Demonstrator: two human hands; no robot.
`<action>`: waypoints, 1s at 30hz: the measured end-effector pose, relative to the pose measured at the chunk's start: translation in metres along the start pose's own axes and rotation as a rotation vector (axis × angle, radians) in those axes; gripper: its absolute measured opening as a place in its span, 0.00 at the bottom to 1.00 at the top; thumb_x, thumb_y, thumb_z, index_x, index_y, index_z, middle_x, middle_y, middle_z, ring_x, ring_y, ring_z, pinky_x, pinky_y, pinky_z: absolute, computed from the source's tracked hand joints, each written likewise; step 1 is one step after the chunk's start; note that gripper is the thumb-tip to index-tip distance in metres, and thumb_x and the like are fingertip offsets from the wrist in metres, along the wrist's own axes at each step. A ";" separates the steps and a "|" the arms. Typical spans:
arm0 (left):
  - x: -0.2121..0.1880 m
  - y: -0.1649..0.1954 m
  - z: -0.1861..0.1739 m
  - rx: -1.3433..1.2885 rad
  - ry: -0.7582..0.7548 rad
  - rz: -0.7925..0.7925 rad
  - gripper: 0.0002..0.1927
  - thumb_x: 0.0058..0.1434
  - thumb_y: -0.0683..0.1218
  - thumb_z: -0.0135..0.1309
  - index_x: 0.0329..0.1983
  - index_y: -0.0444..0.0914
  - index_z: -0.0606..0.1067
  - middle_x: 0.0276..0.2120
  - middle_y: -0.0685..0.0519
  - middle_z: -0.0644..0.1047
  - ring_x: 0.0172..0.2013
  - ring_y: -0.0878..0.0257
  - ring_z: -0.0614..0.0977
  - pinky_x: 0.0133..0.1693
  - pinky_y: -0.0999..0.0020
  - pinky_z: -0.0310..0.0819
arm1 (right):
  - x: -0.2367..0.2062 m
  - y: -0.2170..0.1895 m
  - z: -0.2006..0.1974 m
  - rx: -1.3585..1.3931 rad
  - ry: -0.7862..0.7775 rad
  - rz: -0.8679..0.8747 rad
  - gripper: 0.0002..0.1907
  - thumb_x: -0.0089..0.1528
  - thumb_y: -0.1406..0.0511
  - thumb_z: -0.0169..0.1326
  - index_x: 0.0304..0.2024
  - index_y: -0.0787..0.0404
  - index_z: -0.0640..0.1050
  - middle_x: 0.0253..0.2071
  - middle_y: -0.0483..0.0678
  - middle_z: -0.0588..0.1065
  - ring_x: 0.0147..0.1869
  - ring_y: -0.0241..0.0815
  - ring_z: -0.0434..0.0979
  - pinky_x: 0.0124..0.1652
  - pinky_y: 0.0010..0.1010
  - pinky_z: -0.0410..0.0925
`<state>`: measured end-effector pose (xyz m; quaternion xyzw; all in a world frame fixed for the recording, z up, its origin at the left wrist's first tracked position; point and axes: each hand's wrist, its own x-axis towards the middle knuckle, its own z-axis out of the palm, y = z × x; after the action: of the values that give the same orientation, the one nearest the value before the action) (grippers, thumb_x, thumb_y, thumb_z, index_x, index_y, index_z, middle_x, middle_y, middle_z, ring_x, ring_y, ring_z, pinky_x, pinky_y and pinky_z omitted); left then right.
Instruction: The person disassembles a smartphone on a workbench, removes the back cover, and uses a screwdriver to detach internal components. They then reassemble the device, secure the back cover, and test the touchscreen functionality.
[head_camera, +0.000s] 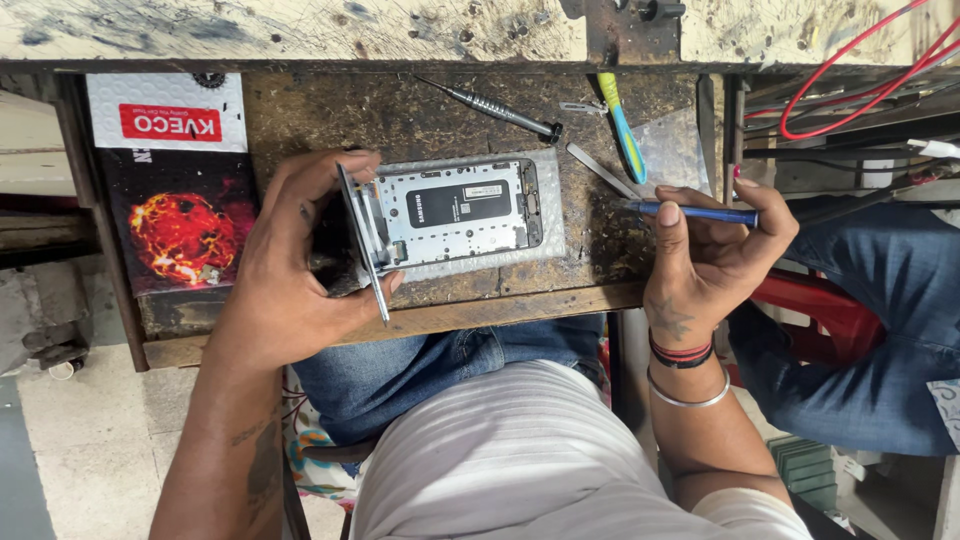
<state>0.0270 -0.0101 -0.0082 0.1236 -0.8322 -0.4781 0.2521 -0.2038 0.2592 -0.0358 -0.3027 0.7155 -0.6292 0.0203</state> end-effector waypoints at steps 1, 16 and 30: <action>0.000 0.000 0.000 -0.012 0.001 0.005 0.47 0.49 0.40 0.73 0.69 0.34 0.60 0.63 0.40 0.69 0.64 0.48 0.76 0.66 0.56 0.73 | 0.000 0.000 0.001 0.017 -0.005 -0.001 0.24 0.78 0.75 0.59 0.65 0.58 0.57 0.52 0.60 0.80 0.54 0.40 0.82 0.57 0.27 0.77; -0.005 -0.002 -0.003 0.004 -0.002 -0.031 0.49 0.46 0.40 0.72 0.70 0.37 0.60 0.64 0.40 0.69 0.65 0.44 0.75 0.65 0.55 0.72 | 0.007 -0.009 0.000 0.162 0.034 0.069 0.25 0.79 0.74 0.60 0.67 0.59 0.58 0.47 0.56 0.79 0.45 0.37 0.79 0.48 0.24 0.76; -0.004 -0.006 -0.007 0.003 0.011 0.029 0.48 0.47 0.38 0.71 0.71 0.36 0.60 0.63 0.40 0.68 0.63 0.45 0.76 0.64 0.55 0.75 | 0.003 -0.014 0.030 0.289 -0.120 0.232 0.28 0.77 0.74 0.60 0.70 0.61 0.57 0.45 0.55 0.80 0.46 0.38 0.82 0.46 0.26 0.77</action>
<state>0.0336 -0.0165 -0.0117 0.1144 -0.8332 -0.4725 0.2635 -0.1882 0.2310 -0.0279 -0.2492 0.6453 -0.6997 0.1784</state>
